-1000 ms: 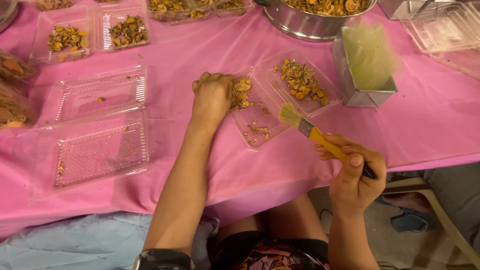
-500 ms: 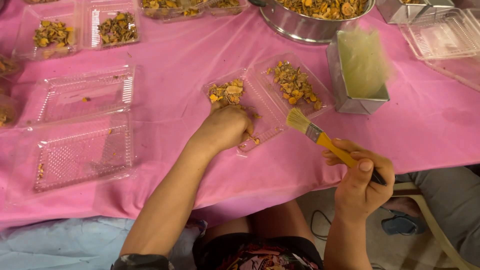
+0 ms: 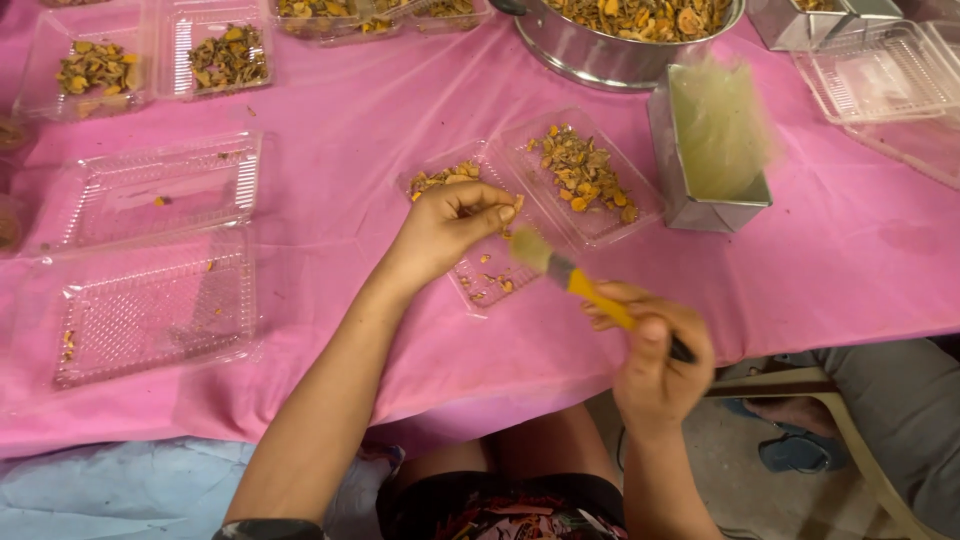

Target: Sorting dried ingredients and placing them into plastic containers and bags

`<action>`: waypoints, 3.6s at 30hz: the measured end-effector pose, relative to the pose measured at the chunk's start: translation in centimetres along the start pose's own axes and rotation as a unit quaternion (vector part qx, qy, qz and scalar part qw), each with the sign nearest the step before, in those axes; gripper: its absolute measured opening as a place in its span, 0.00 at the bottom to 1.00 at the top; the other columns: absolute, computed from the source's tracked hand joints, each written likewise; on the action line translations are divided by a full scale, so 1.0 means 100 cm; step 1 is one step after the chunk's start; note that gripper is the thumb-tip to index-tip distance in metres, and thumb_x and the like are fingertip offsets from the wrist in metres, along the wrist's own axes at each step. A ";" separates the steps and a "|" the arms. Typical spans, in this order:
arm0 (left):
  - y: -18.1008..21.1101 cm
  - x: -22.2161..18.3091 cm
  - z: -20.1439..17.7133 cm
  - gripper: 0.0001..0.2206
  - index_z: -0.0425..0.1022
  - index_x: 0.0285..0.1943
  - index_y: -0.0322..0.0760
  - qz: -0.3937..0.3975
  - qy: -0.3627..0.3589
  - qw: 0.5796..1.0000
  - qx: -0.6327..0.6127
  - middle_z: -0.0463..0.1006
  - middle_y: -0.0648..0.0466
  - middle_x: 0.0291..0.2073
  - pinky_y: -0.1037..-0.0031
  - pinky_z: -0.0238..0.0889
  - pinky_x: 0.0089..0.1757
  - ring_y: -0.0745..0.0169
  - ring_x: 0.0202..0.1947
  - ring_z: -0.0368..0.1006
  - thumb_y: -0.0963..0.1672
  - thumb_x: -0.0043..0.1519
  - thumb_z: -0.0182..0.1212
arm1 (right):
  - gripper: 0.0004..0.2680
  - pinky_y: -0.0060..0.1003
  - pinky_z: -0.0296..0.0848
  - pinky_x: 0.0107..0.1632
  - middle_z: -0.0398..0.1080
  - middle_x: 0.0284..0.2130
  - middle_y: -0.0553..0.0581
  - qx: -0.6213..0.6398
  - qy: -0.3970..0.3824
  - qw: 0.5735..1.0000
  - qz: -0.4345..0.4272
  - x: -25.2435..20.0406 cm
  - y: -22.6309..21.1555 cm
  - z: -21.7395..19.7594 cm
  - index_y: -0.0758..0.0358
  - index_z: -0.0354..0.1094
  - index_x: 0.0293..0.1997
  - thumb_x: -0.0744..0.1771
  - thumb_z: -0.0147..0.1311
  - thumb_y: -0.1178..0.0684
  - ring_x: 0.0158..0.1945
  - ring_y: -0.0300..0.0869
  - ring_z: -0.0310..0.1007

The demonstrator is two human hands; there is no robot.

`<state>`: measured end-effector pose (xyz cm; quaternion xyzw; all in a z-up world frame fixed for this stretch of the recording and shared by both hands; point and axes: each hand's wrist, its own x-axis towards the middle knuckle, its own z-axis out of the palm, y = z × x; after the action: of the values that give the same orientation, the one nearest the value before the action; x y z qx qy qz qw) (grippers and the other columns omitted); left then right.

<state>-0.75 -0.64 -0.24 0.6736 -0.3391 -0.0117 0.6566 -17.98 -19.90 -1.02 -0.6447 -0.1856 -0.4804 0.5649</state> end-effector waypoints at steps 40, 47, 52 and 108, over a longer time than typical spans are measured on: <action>0.005 0.000 -0.004 0.01 0.75 0.38 0.40 0.096 -0.091 0.955 0.266 0.73 0.56 0.29 0.69 0.61 0.37 0.60 0.31 0.70 0.40 0.62 0.59 | 0.10 0.44 0.88 0.42 0.72 0.50 0.77 0.020 -0.110 0.992 0.053 -0.008 -0.003 -0.008 0.68 0.60 0.49 0.74 0.43 0.49 0.45 0.63 0.83; -0.046 0.010 -0.042 0.03 0.81 0.42 0.54 0.073 0.084 0.868 0.484 0.77 0.59 0.30 0.61 0.67 0.43 0.54 0.39 0.74 0.47 0.61 0.65 | 0.10 0.40 0.83 0.34 0.74 0.44 0.81 0.001 -0.026 1.000 0.016 -0.004 -0.001 -0.004 0.70 0.59 0.41 0.74 0.39 0.52 0.38 0.59 0.82; -0.016 0.000 -0.038 0.14 0.80 0.54 0.55 -0.033 0.044 0.819 0.571 0.78 0.59 0.39 0.57 0.66 0.46 0.55 0.47 0.71 0.47 0.58 0.63 | 0.10 0.40 0.83 0.34 0.75 0.44 0.81 -0.011 -0.027 0.999 0.023 -0.005 -0.004 -0.015 0.70 0.59 0.41 0.74 0.39 0.52 0.38 0.59 0.82; 0.031 -0.020 0.002 0.07 0.77 0.35 0.43 -0.089 -0.221 0.738 0.631 0.78 0.60 0.34 0.52 0.53 0.44 0.50 0.46 0.67 0.46 0.59 0.57 | 0.11 0.38 0.86 0.40 0.76 0.48 0.70 -0.022 -0.103 0.986 0.133 -0.013 -0.024 0.008 0.68 0.63 0.47 0.73 0.44 0.48 0.42 0.53 0.84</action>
<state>-3.71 0.40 1.61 0.9392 -0.3430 -0.0016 -0.0167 -20.10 -18.06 -0.67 -0.7219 -0.1453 -0.3359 0.5873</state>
